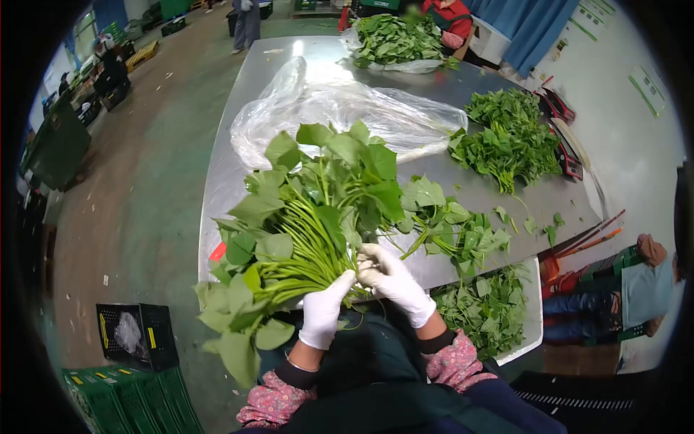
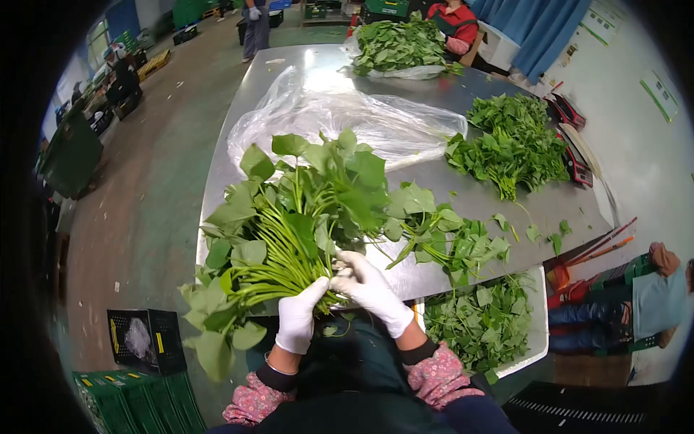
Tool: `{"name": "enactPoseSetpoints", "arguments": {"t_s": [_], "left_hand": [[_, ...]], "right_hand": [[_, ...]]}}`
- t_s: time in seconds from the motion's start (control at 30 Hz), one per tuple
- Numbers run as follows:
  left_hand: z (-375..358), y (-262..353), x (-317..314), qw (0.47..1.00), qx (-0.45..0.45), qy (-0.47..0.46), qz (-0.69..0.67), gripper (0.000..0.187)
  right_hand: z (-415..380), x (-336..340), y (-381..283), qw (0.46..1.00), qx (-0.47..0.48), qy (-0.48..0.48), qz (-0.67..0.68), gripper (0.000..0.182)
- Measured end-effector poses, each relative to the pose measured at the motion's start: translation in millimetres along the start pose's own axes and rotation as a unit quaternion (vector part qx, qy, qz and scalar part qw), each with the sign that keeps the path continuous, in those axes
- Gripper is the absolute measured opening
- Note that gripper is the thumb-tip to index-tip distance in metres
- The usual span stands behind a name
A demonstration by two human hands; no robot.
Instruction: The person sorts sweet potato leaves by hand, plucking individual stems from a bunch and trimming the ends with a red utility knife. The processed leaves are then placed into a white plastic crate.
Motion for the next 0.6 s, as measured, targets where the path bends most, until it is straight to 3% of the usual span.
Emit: {"name": "enactPoseSetpoints", "arguments": {"t_s": [0.03,0.07,0.17,0.2,0.37,0.47,0.53,0.57,0.6], "left_hand": [[-10,12,-11,0.977,-0.115,-0.048,0.175,0.029],[-7,2,-6,0.990,-0.098,-0.024,0.103,0.029],[4,2,-3,0.985,-0.016,0.078,-0.154,0.031],[10,-3,3,0.971,-0.001,0.106,-0.213,0.035],[24,2,39,0.957,-0.004,0.146,-0.250,0.022],[20,24,46,0.952,-0.027,0.160,-0.261,0.021],[19,28,48,0.954,-0.034,0.139,-0.263,0.021],[16,33,44,0.954,-0.036,0.133,-0.267,0.022],[16,31,41,0.954,-0.036,0.141,-0.261,0.021]], "right_hand": [[3,-5,-2,0.999,0.009,-0.008,-0.053,0.035],[8,-6,-12,0.995,0.074,0.020,-0.063,0.025],[2,-6,-1,0.982,0.006,0.151,0.112,0.015],[0,-9,-2,0.980,0.001,0.154,0.125,0.013],[-22,4,2,0.986,0.025,0.119,0.115,0.013],[-47,78,7,0.936,0.180,0.216,0.212,0.024],[-73,144,-1,0.874,0.244,0.311,0.281,0.025],[-84,172,-5,0.819,0.258,0.353,0.371,0.025],[-93,188,-9,0.813,0.219,0.391,0.371,0.026]]}}
Point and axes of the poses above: each hand's wrist, its own z-axis towards the middle knuckle, its own x-axis out of the back of the hand, y = z × x, the point moved 8 cm from there along z, towards the middle knuckle, and after that the axes turned 7 degrees about x, right-handed, at the moved point
